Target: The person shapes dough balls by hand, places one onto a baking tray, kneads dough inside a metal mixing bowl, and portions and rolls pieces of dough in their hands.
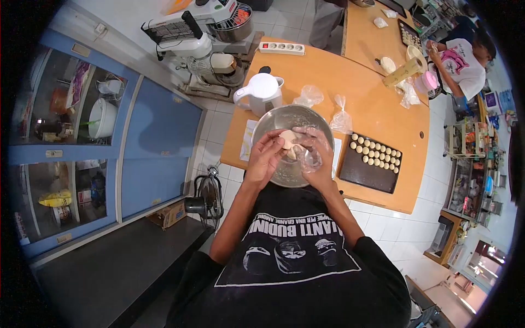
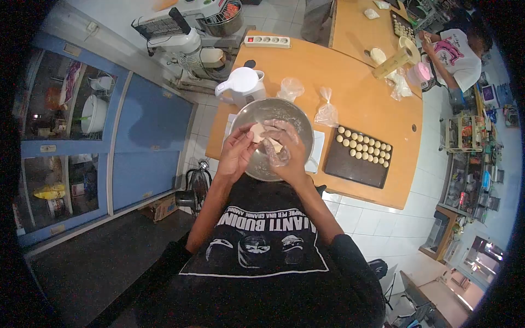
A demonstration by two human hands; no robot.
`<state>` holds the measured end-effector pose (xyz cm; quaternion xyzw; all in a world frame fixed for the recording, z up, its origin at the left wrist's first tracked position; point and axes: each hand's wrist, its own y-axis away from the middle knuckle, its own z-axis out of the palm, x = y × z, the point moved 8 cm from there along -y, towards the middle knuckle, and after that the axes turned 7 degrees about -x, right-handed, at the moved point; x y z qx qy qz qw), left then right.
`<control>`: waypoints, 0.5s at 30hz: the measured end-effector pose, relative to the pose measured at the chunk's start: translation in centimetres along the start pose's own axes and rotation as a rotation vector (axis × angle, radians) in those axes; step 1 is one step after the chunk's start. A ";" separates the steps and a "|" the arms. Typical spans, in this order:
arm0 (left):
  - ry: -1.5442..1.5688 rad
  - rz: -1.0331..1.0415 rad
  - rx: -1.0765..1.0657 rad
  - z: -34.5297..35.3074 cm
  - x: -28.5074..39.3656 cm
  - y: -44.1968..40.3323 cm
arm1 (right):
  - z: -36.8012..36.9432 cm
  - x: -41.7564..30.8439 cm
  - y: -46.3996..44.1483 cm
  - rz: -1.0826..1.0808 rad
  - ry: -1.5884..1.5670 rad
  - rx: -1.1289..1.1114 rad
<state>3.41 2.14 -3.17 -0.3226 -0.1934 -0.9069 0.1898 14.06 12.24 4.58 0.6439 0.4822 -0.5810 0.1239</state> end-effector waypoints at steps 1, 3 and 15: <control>-0.001 -0.001 0.001 -0.1 0.0 0.1 | 0.3 -0.2 0.0 0.001 -0.001 0.001; -0.263 0.133 -0.005 -0.3 1.2 0.3 | 0.8 1.5 0.2 0.233 -0.475 0.070; 0.012 0.065 0.027 -2.5 -0.9 0.7 | 1.7 3.2 0.8 0.366 -0.438 0.035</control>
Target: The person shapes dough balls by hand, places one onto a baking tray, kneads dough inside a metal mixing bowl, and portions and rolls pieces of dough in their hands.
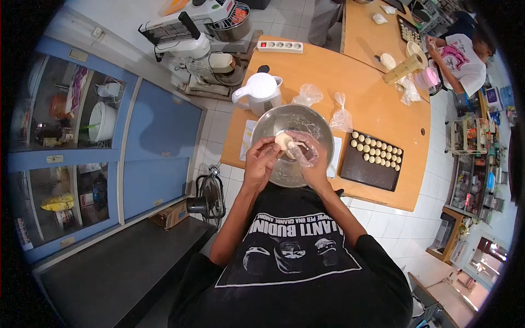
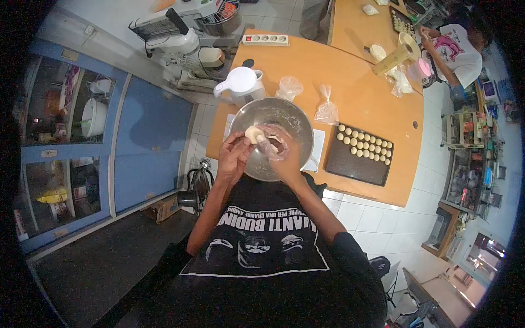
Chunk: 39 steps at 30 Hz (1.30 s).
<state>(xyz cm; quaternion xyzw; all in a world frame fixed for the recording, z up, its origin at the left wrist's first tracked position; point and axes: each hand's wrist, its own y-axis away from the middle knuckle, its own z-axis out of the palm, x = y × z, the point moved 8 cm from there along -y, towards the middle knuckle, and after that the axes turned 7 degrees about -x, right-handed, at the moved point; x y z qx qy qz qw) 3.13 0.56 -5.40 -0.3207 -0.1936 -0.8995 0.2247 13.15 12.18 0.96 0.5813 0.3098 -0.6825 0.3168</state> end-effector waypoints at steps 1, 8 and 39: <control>-0.001 -0.001 -0.002 -0.2 -0.2 -0.2 | 0.2 0.0 -0.1 -0.001 0.000 0.002; 0.032 -0.005 0.018 -0.1 -0.5 -0.4 | 0.3 -2.0 -0.3 -0.216 0.480 -0.042; -0.211 0.138 0.026 1.4 1.6 0.1 | -0.5 -2.0 0.4 -0.322 0.564 -0.090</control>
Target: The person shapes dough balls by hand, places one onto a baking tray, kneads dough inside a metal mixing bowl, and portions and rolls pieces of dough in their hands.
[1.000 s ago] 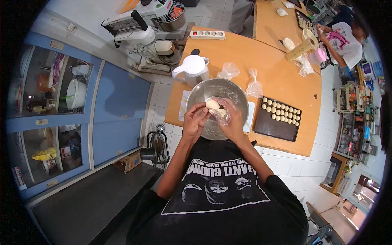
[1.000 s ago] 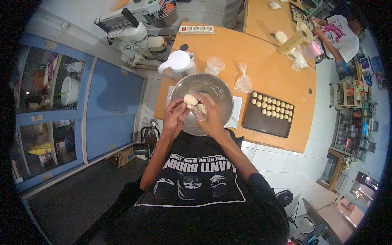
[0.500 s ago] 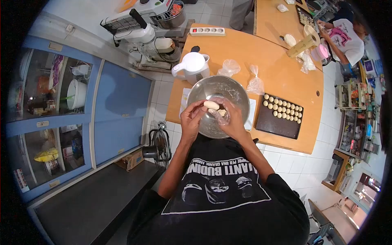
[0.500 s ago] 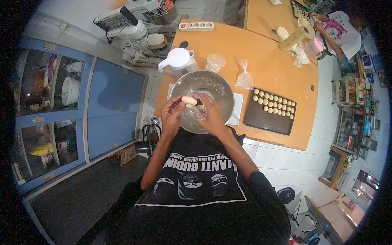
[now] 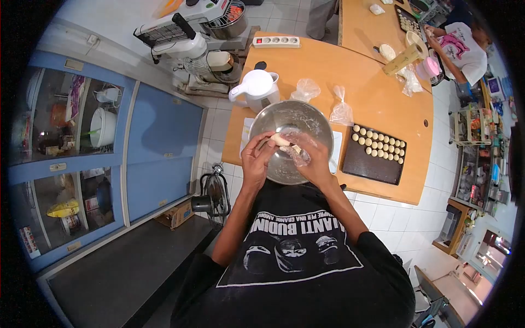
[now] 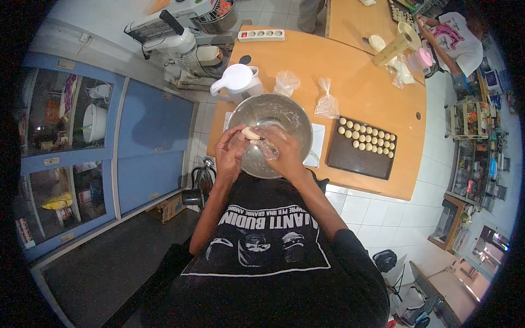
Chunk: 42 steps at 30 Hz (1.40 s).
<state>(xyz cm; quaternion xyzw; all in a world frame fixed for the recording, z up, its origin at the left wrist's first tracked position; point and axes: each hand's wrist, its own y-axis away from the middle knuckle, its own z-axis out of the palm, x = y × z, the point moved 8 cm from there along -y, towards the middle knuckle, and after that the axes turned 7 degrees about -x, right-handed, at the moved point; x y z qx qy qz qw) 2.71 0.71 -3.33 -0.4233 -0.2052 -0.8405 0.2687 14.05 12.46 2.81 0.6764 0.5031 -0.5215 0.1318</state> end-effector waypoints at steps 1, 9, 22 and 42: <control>0.000 0.000 0.000 0.0 0.0 0.0 | -0.1 0.0 0.0 0.000 -0.001 0.000; 0.207 -0.228 0.058 -0.3 -2.9 0.1 | 0.4 -0.9 0.2 -0.054 0.085 -0.078; 0.237 -0.322 0.067 -0.8 -3.1 0.5 | 0.4 0.2 0.8 -0.046 -0.006 -0.126; 0.059 -0.458 -0.243 -1.0 -2.5 0.8 | -1.5 -1.2 -2.0 0.115 -0.110 -0.309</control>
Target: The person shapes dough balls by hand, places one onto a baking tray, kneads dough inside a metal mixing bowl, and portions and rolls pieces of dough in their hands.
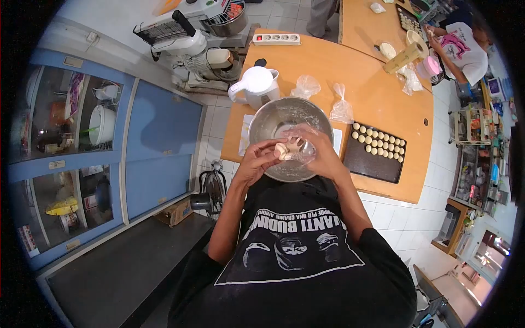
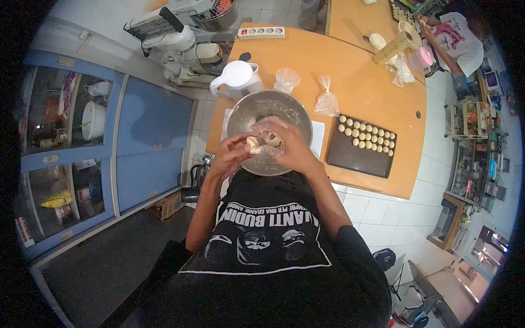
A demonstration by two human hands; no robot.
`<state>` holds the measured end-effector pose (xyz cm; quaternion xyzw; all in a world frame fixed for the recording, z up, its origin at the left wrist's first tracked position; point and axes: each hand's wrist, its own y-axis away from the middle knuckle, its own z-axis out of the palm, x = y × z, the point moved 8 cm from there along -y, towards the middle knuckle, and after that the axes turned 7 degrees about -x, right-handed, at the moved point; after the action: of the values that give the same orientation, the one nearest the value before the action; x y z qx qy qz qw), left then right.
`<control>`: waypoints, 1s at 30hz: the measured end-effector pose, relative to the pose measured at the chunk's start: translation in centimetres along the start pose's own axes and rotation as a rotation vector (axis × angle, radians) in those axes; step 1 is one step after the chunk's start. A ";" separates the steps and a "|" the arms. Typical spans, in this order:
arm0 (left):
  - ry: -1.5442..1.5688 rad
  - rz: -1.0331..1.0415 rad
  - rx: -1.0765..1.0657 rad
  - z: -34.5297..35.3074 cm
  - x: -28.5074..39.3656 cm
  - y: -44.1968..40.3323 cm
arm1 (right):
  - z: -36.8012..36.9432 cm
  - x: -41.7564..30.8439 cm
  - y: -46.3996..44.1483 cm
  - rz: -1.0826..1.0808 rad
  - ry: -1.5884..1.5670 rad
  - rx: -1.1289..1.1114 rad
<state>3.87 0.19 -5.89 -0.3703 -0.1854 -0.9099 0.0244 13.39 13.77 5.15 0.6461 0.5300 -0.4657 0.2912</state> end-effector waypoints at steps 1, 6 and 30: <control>0.002 -0.001 0.001 -0.3 0.1 0.1 | -0.2 0.3 0.1 0.001 -0.001 -0.001; -0.152 -0.065 -0.188 1.0 1.2 0.2 | 1.8 -0.5 0.3 -0.050 0.084 -0.271; -0.059 0.132 -0.025 0.0 0.0 -0.5 | 0.7 -0.4 0.0 -0.012 0.166 -0.017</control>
<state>3.75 0.64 -6.08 -0.4086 -0.1499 -0.8972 0.0746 13.19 12.96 5.19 0.6768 0.5600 -0.4079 0.2489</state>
